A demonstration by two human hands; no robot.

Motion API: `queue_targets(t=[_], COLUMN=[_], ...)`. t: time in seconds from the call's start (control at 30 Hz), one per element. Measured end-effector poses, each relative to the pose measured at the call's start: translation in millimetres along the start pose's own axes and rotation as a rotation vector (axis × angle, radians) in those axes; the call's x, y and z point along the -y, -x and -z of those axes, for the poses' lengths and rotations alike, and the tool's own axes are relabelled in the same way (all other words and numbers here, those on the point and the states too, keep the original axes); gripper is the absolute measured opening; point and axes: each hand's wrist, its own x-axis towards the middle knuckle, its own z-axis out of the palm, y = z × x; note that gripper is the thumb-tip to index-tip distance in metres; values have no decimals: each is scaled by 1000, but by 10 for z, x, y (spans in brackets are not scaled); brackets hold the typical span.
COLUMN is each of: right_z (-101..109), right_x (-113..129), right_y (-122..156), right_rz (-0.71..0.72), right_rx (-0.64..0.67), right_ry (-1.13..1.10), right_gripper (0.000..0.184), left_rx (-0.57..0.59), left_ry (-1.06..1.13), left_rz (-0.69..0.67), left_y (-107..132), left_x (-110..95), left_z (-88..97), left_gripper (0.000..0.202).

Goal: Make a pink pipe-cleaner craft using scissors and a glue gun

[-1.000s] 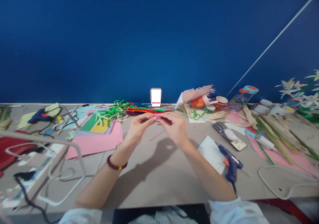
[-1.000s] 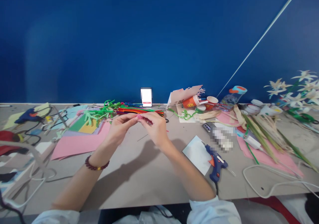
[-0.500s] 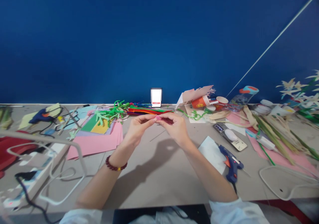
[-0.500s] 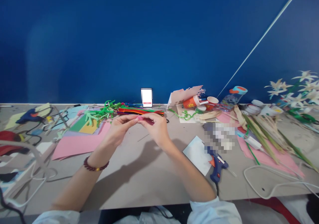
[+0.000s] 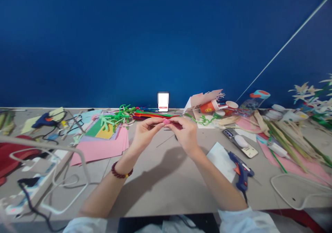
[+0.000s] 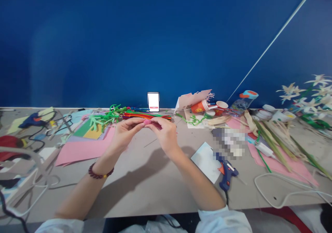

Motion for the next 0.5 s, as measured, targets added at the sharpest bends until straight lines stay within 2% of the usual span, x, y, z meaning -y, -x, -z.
queue_targets(t=[0.2,0.5], right_z=[56,12], right_x=[0,-88], right_y=[-49,-20], right_rz=[111,321], right_rx=[125,61], right_ry=[-2,171], right_gripper=[15,16], left_rx=[16,49], left_ry=[-84,-220], left_rz=[-176,-236], left_y=[-53,-46], left_x=[1,-9], left_z=[62,109], left_gripper=[14,19])
